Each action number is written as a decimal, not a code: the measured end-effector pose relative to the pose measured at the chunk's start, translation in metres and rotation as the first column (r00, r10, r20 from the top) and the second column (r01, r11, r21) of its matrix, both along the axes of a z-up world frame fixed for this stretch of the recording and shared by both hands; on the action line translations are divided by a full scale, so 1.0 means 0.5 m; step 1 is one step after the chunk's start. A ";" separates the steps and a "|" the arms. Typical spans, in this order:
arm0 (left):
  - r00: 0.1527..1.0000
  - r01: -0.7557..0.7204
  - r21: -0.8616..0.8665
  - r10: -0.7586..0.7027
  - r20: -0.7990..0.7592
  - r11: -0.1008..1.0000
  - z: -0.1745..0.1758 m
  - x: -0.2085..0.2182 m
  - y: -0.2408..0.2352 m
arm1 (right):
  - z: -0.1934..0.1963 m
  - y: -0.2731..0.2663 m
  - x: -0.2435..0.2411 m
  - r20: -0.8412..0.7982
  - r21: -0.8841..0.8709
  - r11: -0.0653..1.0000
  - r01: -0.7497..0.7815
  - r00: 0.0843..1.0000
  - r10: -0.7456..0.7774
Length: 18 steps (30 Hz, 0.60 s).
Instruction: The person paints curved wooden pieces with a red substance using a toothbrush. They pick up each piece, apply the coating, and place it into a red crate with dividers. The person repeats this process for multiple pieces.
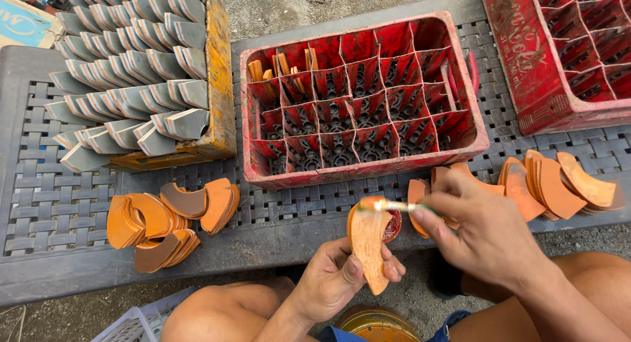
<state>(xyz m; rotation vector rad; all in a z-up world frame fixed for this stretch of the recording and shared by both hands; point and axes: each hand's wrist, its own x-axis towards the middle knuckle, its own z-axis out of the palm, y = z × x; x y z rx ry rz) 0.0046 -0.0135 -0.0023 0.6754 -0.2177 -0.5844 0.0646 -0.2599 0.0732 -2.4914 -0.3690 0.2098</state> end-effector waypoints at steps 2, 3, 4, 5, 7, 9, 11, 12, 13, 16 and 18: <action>1.000 -0.002 0.018 0.002 0.001 1.000 0.002 -0.003 0.001 | 0.011 0.002 0.004 0.244 0.028 0.994 0.103 0.964 -0.107; 1.000 -0.002 0.023 0.002 -0.004 1.000 0.004 -0.002 0.003 | 0.018 0.002 0.006 0.189 0.103 0.995 0.008 0.982 -0.028; 1.000 -0.002 0.028 0.002 -0.010 1.000 0.006 -0.001 0.005 | 0.023 0.002 0.007 0.140 0.181 0.980 -0.082 0.988 0.057; 1.000 0.003 0.038 -0.003 -0.002 0.999 0.007 -0.001 0.006 | 0.027 0.003 0.008 0.095 0.262 0.951 -0.167 0.985 0.147; 1.000 0.014 0.060 -0.014 0.009 0.998 0.006 -0.003 0.006 | 0.028 0.007 0.007 0.023 0.195 0.973 -0.125 0.992 0.123; 0.999 0.001 0.098 -0.005 0.036 0.995 0.004 -0.004 0.006 | 0.025 0.010 0.005 0.047 0.118 0.993 -0.017 0.999 0.012; 0.998 -0.006 0.119 -0.001 0.055 0.993 0.005 -0.004 0.008 | 0.024 0.013 0.004 0.183 0.049 0.985 0.164 0.968 -0.170; 0.998 -0.007 0.120 0.000 0.060 0.993 0.006 -0.004 0.010 | 0.025 0.013 0.004 0.181 0.137 0.990 0.043 0.981 -0.067; 0.998 -0.007 0.118 -0.001 0.068 0.993 0.007 -0.002 0.010 | 0.026 0.013 0.005 0.191 0.220 0.972 -0.077 0.981 0.035; 0.997 0.012 0.117 -0.021 0.074 0.993 0.005 -0.004 0.011 | 0.025 0.012 0.001 0.150 0.220 0.966 -0.133 0.983 0.101; 0.997 -0.013 0.139 0.003 0.077 0.990 0.003 -0.006 0.013 | 0.019 0.014 -0.004 0.165 0.123 0.992 -0.016 0.986 -0.005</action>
